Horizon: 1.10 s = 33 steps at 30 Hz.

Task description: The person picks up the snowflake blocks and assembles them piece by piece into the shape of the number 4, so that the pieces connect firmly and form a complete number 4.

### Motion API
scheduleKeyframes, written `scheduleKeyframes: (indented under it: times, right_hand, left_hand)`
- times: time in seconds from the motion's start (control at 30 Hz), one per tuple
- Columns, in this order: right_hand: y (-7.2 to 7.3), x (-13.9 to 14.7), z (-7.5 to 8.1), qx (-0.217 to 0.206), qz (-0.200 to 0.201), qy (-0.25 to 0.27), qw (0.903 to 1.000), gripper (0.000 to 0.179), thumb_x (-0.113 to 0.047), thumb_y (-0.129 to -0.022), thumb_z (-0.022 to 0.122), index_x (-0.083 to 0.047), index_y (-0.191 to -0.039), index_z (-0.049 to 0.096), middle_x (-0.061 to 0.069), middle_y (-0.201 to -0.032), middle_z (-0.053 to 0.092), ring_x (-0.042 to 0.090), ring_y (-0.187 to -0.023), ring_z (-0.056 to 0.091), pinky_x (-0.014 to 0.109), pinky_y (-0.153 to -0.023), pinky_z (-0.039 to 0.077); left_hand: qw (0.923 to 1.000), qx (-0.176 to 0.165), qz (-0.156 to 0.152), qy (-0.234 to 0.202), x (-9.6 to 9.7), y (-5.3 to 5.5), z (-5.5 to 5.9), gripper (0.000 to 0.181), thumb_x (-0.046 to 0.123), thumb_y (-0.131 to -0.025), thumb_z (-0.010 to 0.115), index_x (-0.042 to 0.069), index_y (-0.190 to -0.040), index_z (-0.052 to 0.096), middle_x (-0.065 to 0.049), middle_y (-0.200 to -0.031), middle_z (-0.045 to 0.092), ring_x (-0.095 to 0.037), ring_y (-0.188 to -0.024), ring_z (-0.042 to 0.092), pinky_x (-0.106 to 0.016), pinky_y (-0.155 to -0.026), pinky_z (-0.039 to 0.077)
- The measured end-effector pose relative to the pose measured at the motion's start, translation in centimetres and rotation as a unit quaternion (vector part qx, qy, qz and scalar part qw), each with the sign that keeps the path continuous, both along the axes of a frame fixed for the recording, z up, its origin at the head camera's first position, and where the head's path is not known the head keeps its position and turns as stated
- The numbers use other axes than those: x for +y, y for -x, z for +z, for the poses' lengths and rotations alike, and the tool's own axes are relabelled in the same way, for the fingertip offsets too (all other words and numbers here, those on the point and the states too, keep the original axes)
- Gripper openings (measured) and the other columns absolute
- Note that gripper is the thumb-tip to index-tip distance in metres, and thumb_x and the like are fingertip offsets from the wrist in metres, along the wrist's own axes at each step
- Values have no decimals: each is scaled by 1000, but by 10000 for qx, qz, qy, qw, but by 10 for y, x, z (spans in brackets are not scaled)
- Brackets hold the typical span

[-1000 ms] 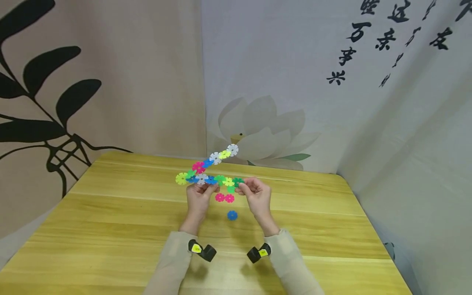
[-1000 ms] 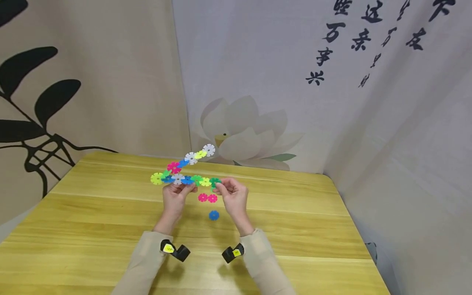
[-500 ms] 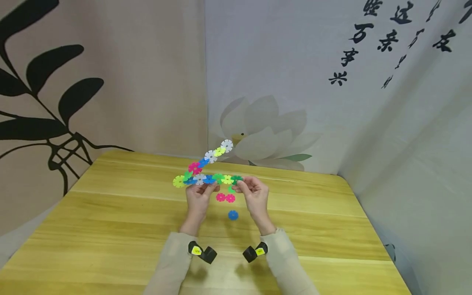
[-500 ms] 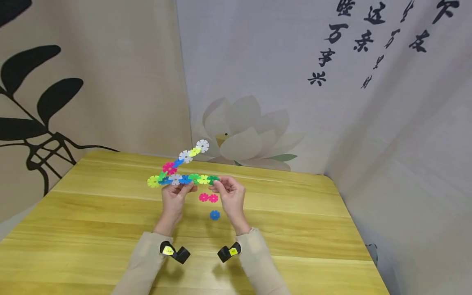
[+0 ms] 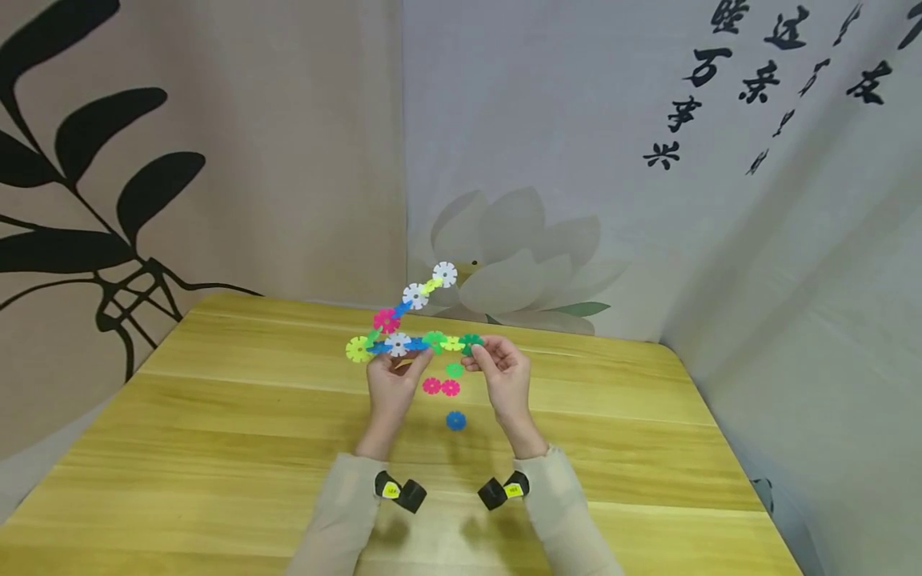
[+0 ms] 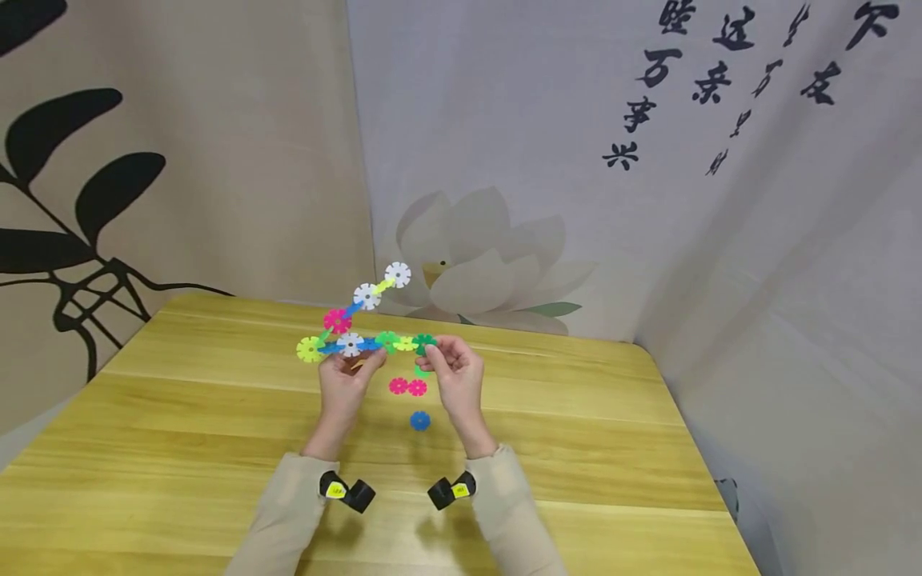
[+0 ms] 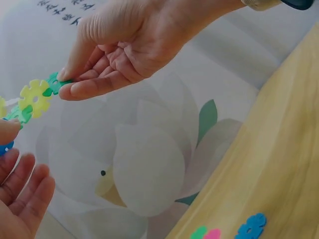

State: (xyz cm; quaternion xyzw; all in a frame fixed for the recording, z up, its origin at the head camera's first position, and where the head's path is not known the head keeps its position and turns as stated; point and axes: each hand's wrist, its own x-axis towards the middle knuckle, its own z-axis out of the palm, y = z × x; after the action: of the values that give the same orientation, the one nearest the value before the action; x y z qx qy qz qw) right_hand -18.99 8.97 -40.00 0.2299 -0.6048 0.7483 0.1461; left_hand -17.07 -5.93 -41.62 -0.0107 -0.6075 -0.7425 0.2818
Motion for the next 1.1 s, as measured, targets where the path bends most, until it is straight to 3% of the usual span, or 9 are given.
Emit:
scheduleKeyframes:
  times: [0.1,0.2,0.37,0.43,0.5,0.7,0.83,1.03,1.1]
  right_hand:
    - [1,0,1,-36,-33,-37,10000,16,6,-89,58,21,-90,53,2,-75,65,10,-64,66,26,-60,58]
    - [1,-1,1,-221,-53,-60,9997,16,5,-89,58,20,-91,53,3,-74,64,10,-63,66,27,-60,58]
    - [2,1,5,-752,13,57,9971,13,3,-89,58,16,-91,56,4,-72,63,10,-61,65,22,-58,57]
    - [2,3,8,-1007,92,150,9948,9,3,-89,58,12,-90,58,4,-71,63,10,-60,65,21,-58,56]
    - [2,4,10,-1258,186,195,9917,4,4,-89,57,6,-87,60,3,-70,63,11,-59,65,20,-57,56]
    - [4,9,17,-1928,479,397,9793,13,5,-90,55,-3,-81,60,4,-66,64,10,-55,63,19,-55,55]
    - [6,11,19,-2272,557,508,9709,13,5,-89,55,-4,-81,60,5,-65,64,11,-54,63,18,-54,54]
    - [9,12,20,-2482,600,483,9656,13,5,-89,55,-5,-83,63,7,-67,65,10,-55,63,17,-53,54]
    - [10,12,19,-2502,612,485,9650,11,4,-89,55,-3,-86,63,7,-68,65,10,-55,63,17,-54,54]
  left_hand:
    - [9998,59,-150,-146,0,1,-2,22,-8,-78,69,-16,-95,58,-2,-83,66,-4,-74,61,-20,-69,56]
    - [9959,342,-575,-611,-1,3,-5,25,-13,-78,65,-16,-102,56,5,-88,65,-6,-79,61,-21,-73,55]
    - [9797,746,-1309,-1322,-2,4,-10,26,-15,-81,59,4,-97,66,4,-93,68,-8,-82,63,-23,-77,55]
    - [9759,760,-1491,-1401,-2,3,-11,32,-14,-82,58,12,-96,68,3,-95,69,-9,-82,64,-25,-77,56]
    - [9745,716,-1607,-1393,-2,2,-10,32,-13,-83,58,14,-97,68,2,-96,69,-9,-82,65,-26,-78,56]
    - [9759,438,-1765,-1209,-1,-2,-8,28,-9,-84,60,3,-109,65,2,-98,68,-12,-82,65,-28,-79,56]
    - [9756,338,-1865,-1112,-1,-3,-8,29,-7,-85,60,5,-111,64,3,-101,68,-12,-81,66,-27,-80,56]
    - [9781,326,-1816,-958,-1,-2,-10,35,-9,-83,60,-16,-117,52,4,-103,68,-12,-79,66,-27,-79,56]
    - [9789,232,-1791,-961,0,-3,-10,37,-8,-84,61,-18,-118,49,5,-103,67,-12,-81,66,-27,-81,55]
